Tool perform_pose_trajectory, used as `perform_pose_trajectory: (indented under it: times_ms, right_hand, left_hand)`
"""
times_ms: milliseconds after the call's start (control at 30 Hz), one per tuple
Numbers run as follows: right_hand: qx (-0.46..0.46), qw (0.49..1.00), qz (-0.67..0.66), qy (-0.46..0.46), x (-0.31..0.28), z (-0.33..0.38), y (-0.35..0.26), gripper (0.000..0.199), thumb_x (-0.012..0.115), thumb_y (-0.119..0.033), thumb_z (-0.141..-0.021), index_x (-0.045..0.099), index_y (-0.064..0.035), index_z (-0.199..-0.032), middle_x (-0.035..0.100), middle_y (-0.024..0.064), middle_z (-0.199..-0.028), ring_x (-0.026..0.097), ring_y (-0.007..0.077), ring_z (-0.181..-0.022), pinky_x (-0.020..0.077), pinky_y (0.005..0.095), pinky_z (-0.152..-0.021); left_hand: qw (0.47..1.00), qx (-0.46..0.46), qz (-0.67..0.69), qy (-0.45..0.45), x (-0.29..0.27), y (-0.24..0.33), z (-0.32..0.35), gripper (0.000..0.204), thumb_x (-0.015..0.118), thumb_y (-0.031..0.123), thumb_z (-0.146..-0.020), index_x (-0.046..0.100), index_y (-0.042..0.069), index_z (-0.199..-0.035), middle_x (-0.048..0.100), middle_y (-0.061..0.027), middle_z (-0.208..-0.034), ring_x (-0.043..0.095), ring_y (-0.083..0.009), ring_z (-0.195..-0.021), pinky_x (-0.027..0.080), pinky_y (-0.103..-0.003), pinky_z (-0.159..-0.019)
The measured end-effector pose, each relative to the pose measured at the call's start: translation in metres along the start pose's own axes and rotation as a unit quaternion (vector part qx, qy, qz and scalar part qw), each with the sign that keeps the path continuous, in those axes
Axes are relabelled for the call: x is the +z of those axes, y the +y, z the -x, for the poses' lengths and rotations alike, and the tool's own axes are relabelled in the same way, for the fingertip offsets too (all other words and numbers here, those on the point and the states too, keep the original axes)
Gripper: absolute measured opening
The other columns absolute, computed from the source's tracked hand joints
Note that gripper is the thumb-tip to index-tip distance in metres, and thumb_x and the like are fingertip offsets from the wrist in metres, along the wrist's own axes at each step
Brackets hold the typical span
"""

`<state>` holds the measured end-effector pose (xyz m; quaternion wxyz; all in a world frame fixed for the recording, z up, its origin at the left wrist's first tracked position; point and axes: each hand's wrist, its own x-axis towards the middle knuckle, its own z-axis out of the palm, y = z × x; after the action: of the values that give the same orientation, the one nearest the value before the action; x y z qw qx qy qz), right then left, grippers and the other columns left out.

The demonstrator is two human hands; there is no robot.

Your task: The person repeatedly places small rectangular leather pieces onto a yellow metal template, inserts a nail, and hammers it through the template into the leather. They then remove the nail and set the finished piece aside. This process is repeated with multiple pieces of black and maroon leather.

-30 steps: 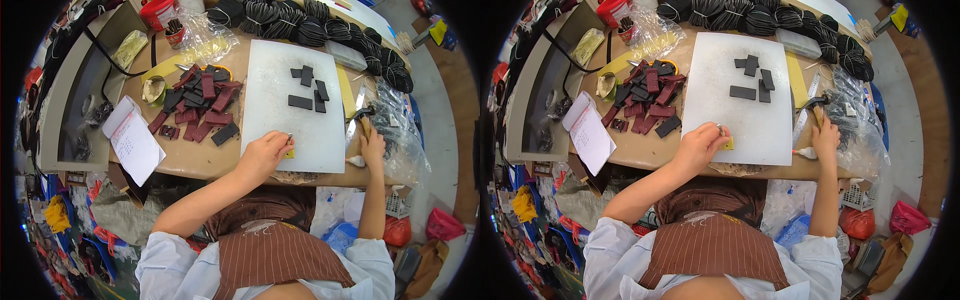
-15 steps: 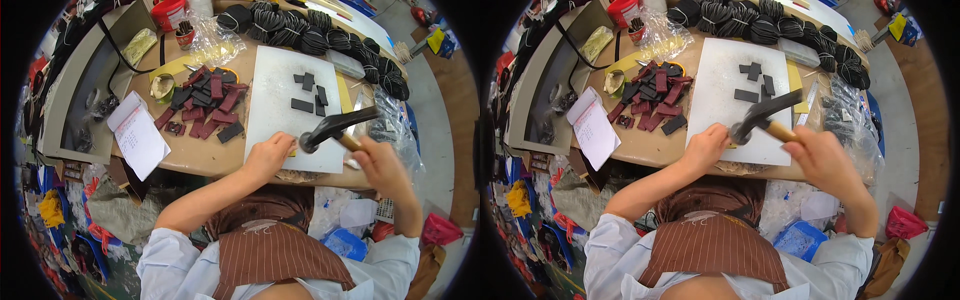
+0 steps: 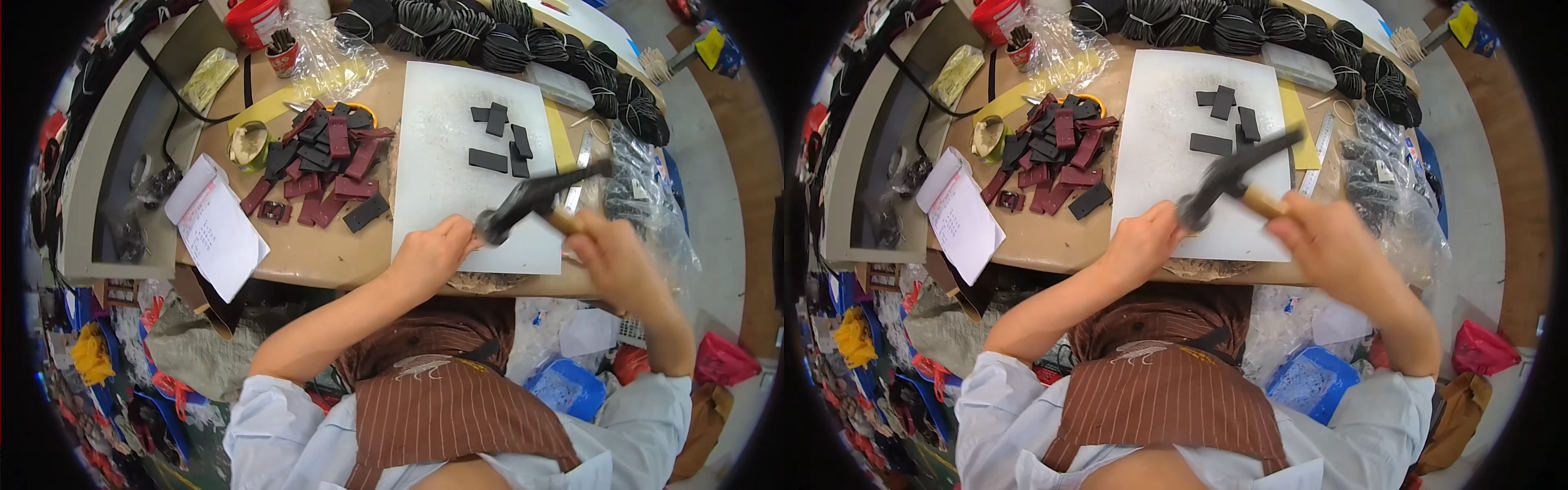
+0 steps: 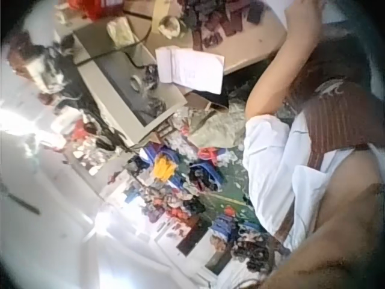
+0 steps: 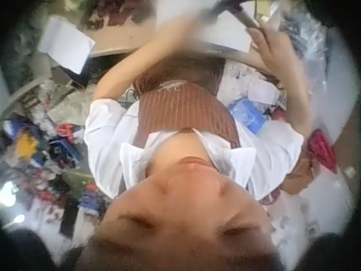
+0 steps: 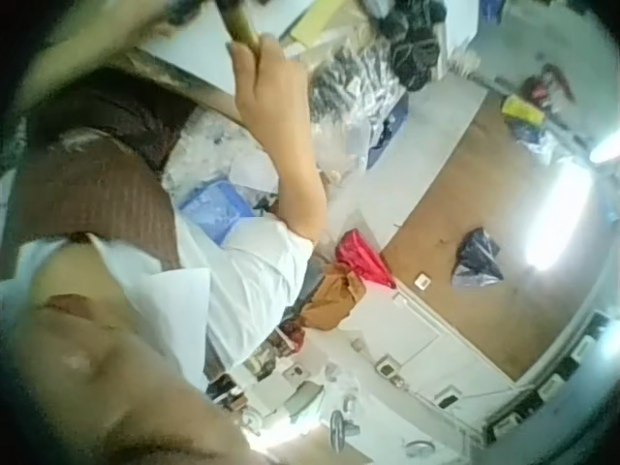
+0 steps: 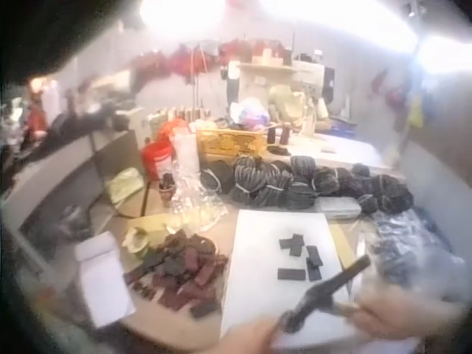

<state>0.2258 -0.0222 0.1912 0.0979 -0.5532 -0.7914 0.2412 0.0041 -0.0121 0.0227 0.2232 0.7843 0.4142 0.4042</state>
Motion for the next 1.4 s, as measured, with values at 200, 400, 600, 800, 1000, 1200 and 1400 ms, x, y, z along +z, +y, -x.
perform_pose_trajectory:
  times_ms: [200,400,600,800,1000,1200,1400]
  right_hand:
    - [0.046,0.998,0.032,0.000,0.041,0.016,0.034,0.029,0.057,-0.028,-0.094,0.050,-0.0021,-0.085,0.055,0.0209,-0.061,0.054,0.0420,-0.057,0.0399,0.0470,-0.052]
    - [0.065,0.995,0.060,-0.044,0.066,0.015,0.023,0.033,0.056,-0.033,-0.094,0.047,-0.0030,-0.086,0.056,0.0207,-0.059,0.058,0.0437,-0.061,0.0432,0.0514,-0.055]
    - [0.060,0.996,0.058,-0.044,0.066,0.013,0.024,0.034,0.055,-0.033,-0.094,0.046,-0.0025,-0.084,0.055,0.0201,-0.057,0.057,0.0443,-0.060,0.0432,0.0517,-0.056]
    - [0.049,0.996,0.062,-0.050,0.040,0.005,0.032,0.035,0.057,-0.034,-0.093,0.049,0.0005,-0.094,0.055,0.0156,-0.055,0.058,0.0353,-0.053,0.0441,0.0468,-0.053]
    - [-0.111,0.936,-0.271,0.196,-0.023,0.008,0.019,0.025,0.056,-0.027,-0.094,0.054,-0.0020,-0.093,0.054,0.0021,-0.065,0.047,0.0114,-0.052,0.0367,0.0262,-0.046]
    - [0.028,0.956,-0.192,0.221,-0.001,0.001,0.006,0.032,0.050,-0.037,-0.097,0.056,-0.0056,-0.102,0.048,-0.0037,-0.065,0.041,0.0035,-0.053,0.0303,0.0199,-0.044]
    - [-0.102,0.889,-0.334,0.297,-0.083,0.008,0.010,0.040,0.042,-0.043,-0.101,0.055,-0.0058,-0.096,0.045,-0.0056,-0.059,0.034,0.0022,-0.042,0.0253,0.0191,-0.036]
  left_hand:
    - [0.992,-0.094,0.079,-0.019,0.002,-0.009,-0.011,0.020,0.068,0.009,-0.087,0.051,-0.001,-0.087,0.061,-0.0101,-0.081,0.063,-0.0176,-0.064,0.051,-0.029,-0.055]
    - [0.931,-0.221,0.281,-0.076,-0.028,-0.011,-0.014,0.009,0.063,0.004,-0.090,0.060,-0.004,-0.092,0.064,-0.0056,-0.090,0.064,-0.0096,-0.073,0.056,-0.024,-0.062]
    - [0.964,-0.171,0.200,-0.039,-0.034,-0.014,-0.001,0.007,0.062,0.003,-0.090,0.063,-0.002,-0.094,0.065,-0.0052,-0.089,0.065,-0.0101,-0.075,0.057,-0.024,-0.063]
    - [0.995,-0.069,0.070,-0.003,-0.025,-0.016,0.005,0.007,0.064,0.002,-0.087,0.060,-0.003,-0.087,0.064,-0.0101,-0.086,0.065,-0.0173,-0.072,0.054,-0.027,-0.059]
    - [1.000,-0.019,0.003,0.006,-0.024,-0.006,0.002,0.012,0.068,0.004,-0.082,0.057,-0.001,-0.081,0.062,-0.0140,-0.091,0.062,-0.0291,-0.068,0.050,-0.036,-0.059]
    - [0.997,-0.054,-0.012,0.052,-0.016,-0.016,0.009,0.024,0.069,0.009,-0.085,0.050,-0.001,-0.096,0.056,-0.0149,-0.082,0.057,-0.0324,-0.064,0.048,-0.040,-0.058]
    - [1.000,-0.013,0.020,-0.004,-0.023,-0.012,0.008,0.020,0.069,0.008,-0.084,0.052,-0.001,-0.083,0.061,-0.0125,-0.085,0.063,-0.0266,-0.069,0.050,-0.035,-0.056]
